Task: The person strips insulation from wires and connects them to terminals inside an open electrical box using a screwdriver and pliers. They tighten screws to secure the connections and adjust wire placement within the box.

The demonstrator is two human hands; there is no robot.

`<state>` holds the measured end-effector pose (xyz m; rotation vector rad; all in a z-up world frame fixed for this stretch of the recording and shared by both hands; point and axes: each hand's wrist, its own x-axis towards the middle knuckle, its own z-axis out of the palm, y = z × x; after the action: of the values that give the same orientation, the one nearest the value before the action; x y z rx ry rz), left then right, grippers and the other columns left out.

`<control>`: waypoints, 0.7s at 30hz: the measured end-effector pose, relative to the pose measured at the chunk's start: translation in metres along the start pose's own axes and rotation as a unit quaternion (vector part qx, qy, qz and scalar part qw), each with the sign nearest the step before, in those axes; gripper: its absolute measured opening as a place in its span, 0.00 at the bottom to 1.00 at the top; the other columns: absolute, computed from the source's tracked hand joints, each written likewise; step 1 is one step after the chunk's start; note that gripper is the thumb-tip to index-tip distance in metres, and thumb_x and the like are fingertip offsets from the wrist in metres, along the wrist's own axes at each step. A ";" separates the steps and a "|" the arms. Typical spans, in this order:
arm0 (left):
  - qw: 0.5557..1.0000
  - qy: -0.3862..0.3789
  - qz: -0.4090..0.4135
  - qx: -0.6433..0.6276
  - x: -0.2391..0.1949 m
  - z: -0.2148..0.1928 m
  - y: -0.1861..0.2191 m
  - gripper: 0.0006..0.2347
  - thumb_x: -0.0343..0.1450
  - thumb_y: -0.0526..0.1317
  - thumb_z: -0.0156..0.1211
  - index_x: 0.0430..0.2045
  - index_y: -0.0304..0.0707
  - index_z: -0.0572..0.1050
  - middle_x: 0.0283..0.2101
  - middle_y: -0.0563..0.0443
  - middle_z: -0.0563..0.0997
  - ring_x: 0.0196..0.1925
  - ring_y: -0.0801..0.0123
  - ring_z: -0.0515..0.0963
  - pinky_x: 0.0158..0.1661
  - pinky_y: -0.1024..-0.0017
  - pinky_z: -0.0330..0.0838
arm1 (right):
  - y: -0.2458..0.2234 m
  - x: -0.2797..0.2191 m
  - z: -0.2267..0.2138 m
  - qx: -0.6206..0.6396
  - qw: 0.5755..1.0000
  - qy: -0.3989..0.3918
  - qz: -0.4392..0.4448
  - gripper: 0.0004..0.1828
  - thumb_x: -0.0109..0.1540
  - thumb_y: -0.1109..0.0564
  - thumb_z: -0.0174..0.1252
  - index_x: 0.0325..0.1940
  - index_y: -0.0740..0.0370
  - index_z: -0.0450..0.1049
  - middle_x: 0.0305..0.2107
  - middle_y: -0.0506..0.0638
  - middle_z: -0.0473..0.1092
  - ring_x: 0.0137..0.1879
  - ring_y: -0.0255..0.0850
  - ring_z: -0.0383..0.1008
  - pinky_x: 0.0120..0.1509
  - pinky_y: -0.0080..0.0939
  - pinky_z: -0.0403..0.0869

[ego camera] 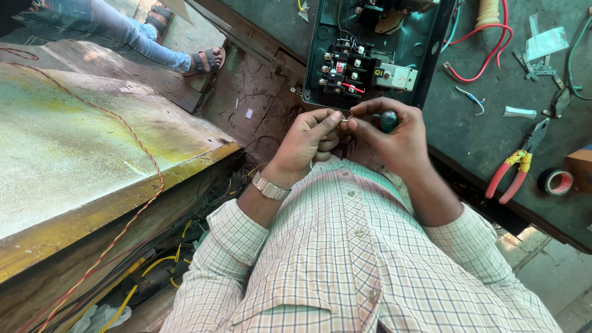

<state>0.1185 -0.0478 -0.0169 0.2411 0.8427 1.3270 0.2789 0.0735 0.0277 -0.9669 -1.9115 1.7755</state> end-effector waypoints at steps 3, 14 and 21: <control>0.999 0.002 -0.003 -0.048 0.003 0.003 -0.006 0.10 0.81 0.43 0.52 0.41 0.36 0.76 0.25 0.64 0.63 0.22 0.85 0.59 0.20 0.84 0.53 | 0.013 0.001 0.008 -0.010 0.999 0.040 -0.002 0.08 0.63 0.64 0.67 0.47 0.66 0.80 0.37 0.47 0.78 0.42 0.28 0.77 0.48 0.29 0.77; 0.632 0.108 0.379 0.667 -0.046 0.024 0.008 0.22 0.67 0.47 0.71 0.50 0.33 0.76 0.50 0.40 0.75 0.40 0.65 0.78 0.36 0.71 0.79 | 0.033 0.012 0.025 0.051 0.986 0.151 -0.056 0.07 0.65 0.65 0.67 0.47 0.67 0.80 0.36 0.45 0.77 0.41 0.27 0.74 0.46 0.27 0.74; 0.692 0.126 0.434 0.563 -0.045 0.010 0.000 0.09 0.68 0.33 0.73 0.39 0.32 0.81 0.43 0.45 0.83 0.44 0.63 0.86 0.44 0.72 0.82 | 0.014 0.009 0.028 0.075 0.982 0.163 -0.066 0.07 0.66 0.64 0.65 0.48 0.67 0.78 0.36 0.47 0.77 0.36 0.26 0.73 0.37 0.26 0.70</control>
<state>0.1252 -0.0858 0.0080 1.6339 1.8694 1.5119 0.2575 0.0590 0.0087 -0.9830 -1.5767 1.5509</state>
